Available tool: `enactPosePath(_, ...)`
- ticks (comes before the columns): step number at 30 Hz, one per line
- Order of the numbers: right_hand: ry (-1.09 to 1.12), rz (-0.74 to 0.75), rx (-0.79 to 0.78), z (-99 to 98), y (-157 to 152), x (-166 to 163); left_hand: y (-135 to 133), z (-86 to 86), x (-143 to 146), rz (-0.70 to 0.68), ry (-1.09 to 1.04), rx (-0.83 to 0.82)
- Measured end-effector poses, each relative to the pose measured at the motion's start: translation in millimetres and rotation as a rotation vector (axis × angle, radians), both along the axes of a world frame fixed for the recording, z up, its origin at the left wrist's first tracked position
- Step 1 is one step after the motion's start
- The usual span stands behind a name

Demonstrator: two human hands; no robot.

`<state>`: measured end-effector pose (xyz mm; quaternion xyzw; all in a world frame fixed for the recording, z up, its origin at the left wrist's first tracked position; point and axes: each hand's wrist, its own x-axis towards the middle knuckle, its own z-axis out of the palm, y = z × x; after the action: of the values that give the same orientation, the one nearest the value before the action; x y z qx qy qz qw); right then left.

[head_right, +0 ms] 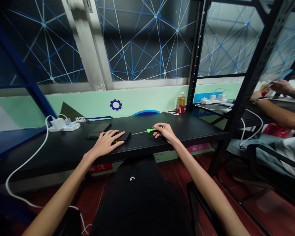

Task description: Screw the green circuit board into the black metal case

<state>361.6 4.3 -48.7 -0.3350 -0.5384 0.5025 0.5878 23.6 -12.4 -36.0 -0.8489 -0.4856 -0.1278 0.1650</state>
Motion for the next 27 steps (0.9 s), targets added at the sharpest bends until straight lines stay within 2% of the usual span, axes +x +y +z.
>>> enactPosePath(27,0.000,0.011,0.001,-2.9,2.7,0.7,0.1,-0.9,0.1,-0.003,0.001,0.003)
